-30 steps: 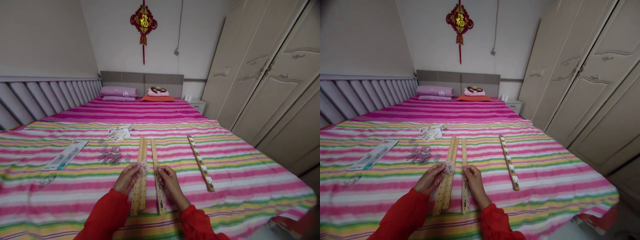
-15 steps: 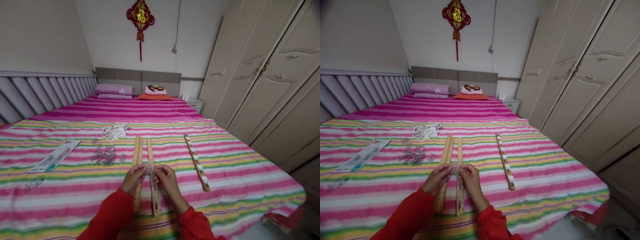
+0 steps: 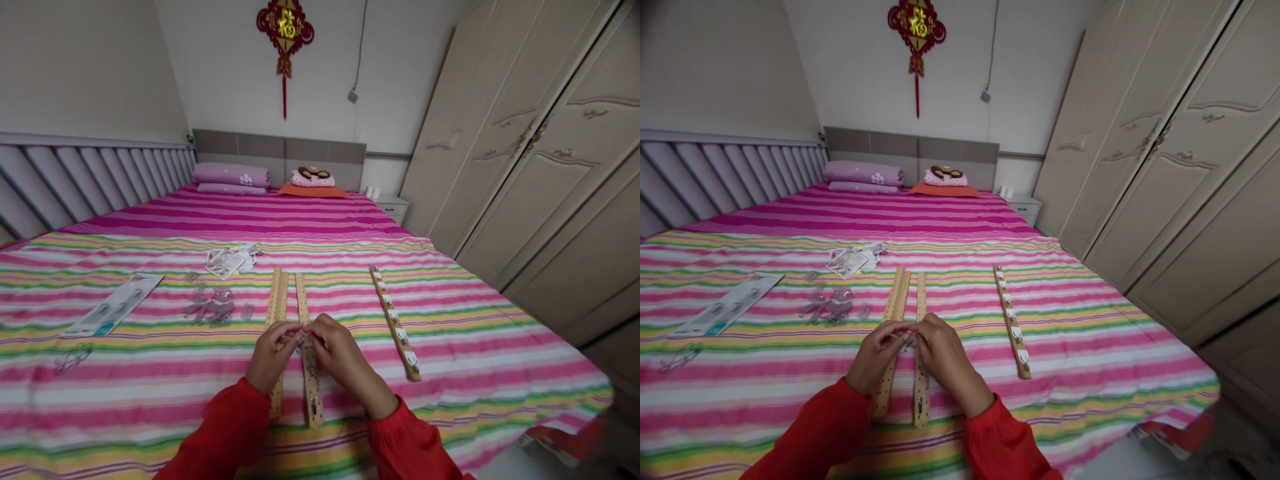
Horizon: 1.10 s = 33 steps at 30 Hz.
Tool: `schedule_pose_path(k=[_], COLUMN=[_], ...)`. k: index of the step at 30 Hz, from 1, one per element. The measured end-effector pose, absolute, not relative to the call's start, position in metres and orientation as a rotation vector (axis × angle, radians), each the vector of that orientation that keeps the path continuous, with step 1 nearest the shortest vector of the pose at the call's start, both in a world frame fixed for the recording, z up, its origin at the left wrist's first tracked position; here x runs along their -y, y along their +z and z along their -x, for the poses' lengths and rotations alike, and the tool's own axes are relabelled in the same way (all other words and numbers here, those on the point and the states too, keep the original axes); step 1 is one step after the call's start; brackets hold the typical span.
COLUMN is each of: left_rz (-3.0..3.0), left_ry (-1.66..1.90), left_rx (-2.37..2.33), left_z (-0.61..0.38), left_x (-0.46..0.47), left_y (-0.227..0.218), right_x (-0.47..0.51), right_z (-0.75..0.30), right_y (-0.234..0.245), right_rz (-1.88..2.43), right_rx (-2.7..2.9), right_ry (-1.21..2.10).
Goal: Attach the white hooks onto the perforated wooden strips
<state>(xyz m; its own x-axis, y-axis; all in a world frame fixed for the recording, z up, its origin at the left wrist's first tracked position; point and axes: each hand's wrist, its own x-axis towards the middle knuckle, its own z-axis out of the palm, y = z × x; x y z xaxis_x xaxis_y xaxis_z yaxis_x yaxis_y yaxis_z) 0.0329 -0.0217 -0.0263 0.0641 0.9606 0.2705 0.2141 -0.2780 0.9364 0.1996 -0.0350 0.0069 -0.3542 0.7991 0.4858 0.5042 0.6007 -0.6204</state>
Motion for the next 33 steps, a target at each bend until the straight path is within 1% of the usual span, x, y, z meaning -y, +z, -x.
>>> schedule_pose_path(k=[5,13,18,27,33], left_rz=[-1.643,-1.4,-1.252,-1.257,-1.369], left_ry=[1.229,1.237,1.279,1.316,1.261], left_rx=[-1.185,-1.145,-1.184,-1.284,-1.418], left_z=[-0.032,-0.037,-0.04,-0.05,-0.05], left_x=[0.022,0.009,-0.016,-0.053,-0.062], left_y=[-0.023,-0.031,-0.037,-0.068,-0.083], right_x=[0.026,0.004,-0.009,-0.04,-0.051], right_z=[-0.198,-0.197,-0.194,-0.185,-0.183], right_y=[0.0,-0.032,-0.05,-0.069,-0.083], right_rz=[0.972,1.063,1.014,1.04,1.076], right_rx=[1.888,1.165,1.019,0.876,0.842], right_ry=[0.58,0.993,1.209,1.233,1.221])
